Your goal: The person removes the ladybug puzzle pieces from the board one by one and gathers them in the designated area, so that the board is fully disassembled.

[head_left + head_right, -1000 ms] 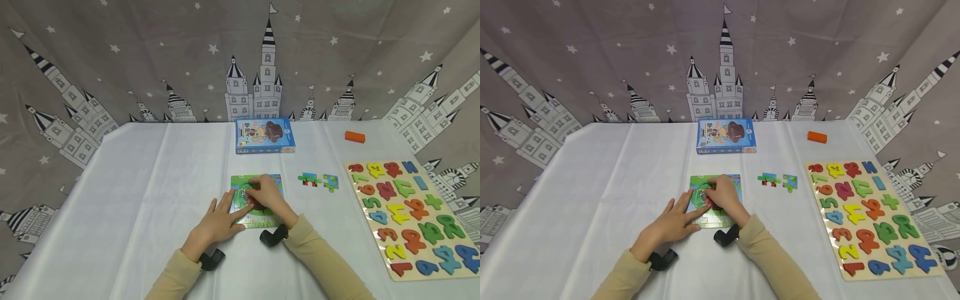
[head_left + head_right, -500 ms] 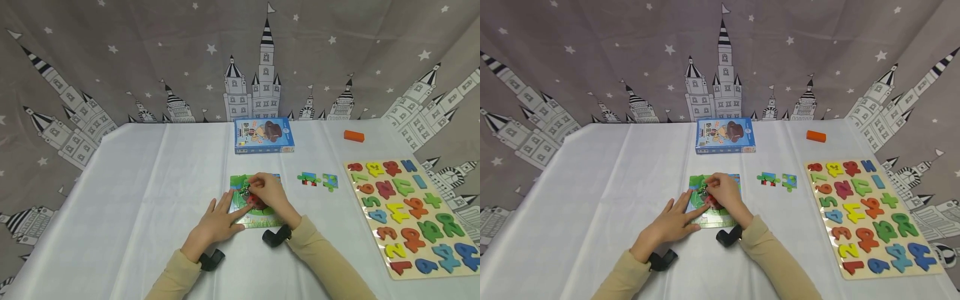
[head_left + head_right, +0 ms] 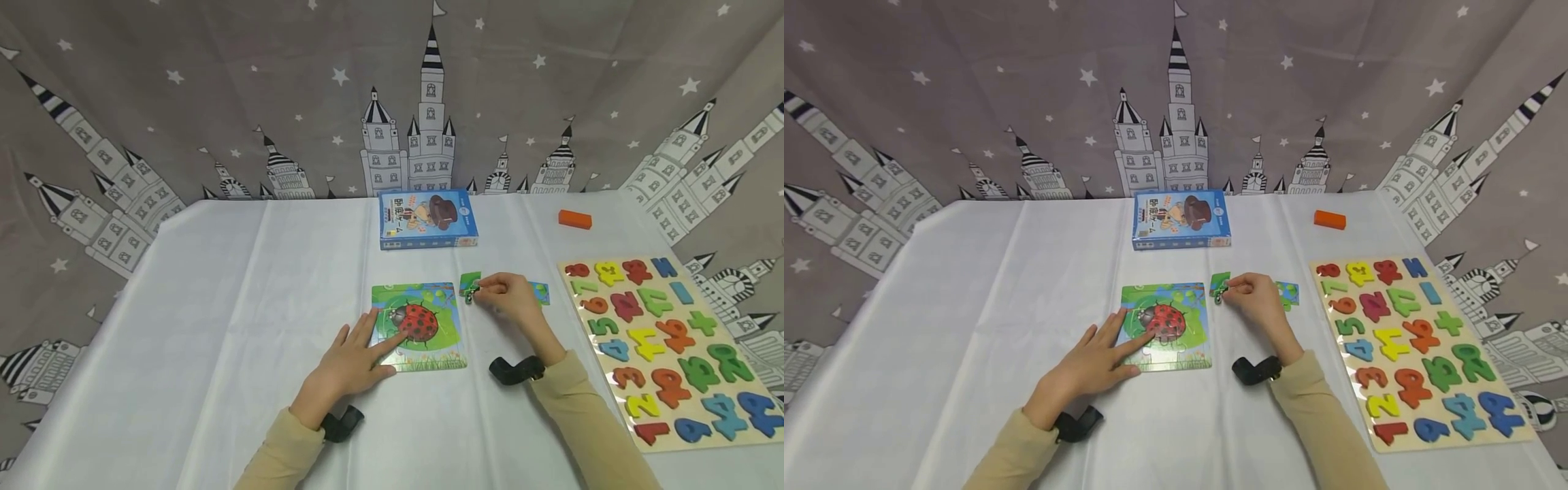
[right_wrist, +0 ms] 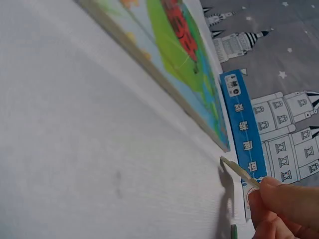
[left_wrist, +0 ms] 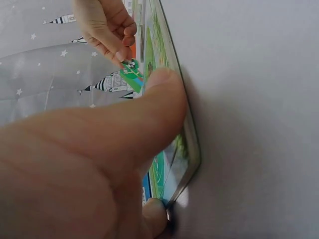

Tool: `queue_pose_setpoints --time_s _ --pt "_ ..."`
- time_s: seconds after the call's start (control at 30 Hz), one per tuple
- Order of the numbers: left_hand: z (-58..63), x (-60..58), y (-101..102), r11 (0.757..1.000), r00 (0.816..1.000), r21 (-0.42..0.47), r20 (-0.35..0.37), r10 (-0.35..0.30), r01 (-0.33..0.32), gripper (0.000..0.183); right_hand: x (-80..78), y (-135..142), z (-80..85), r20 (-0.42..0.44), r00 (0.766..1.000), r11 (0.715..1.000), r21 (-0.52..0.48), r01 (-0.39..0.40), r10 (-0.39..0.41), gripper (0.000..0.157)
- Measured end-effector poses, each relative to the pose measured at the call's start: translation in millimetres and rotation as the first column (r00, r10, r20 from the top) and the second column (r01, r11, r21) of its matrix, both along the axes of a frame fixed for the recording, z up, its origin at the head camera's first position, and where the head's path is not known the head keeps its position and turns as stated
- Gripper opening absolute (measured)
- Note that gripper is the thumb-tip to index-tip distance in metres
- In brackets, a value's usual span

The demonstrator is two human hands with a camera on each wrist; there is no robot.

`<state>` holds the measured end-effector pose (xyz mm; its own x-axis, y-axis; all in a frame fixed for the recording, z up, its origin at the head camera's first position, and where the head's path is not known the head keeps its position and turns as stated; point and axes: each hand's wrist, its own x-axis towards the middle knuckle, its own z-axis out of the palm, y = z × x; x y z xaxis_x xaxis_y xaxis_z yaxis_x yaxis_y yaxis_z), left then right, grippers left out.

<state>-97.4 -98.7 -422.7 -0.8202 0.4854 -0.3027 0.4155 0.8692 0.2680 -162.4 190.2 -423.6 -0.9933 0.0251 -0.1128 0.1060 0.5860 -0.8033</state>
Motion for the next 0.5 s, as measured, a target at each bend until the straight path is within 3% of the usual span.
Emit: queue_pose_setpoints --time_s 0.33,0.5 --pt "3.4 0.4 0 1.000 1.000 0.018 0.018 0.002 -0.003 0.056 -1.6 -9 -3.6 -0.055 0.999 0.985 0.171 0.005 0.004 0.019" --pt "4.7 0.7 0 1.000 1.000 0.019 0.027 0.011 -0.012 0.056 -0.1 -10 -1.0 -0.101 0.994 0.978 0.206 -0.016 0.038 0.021"
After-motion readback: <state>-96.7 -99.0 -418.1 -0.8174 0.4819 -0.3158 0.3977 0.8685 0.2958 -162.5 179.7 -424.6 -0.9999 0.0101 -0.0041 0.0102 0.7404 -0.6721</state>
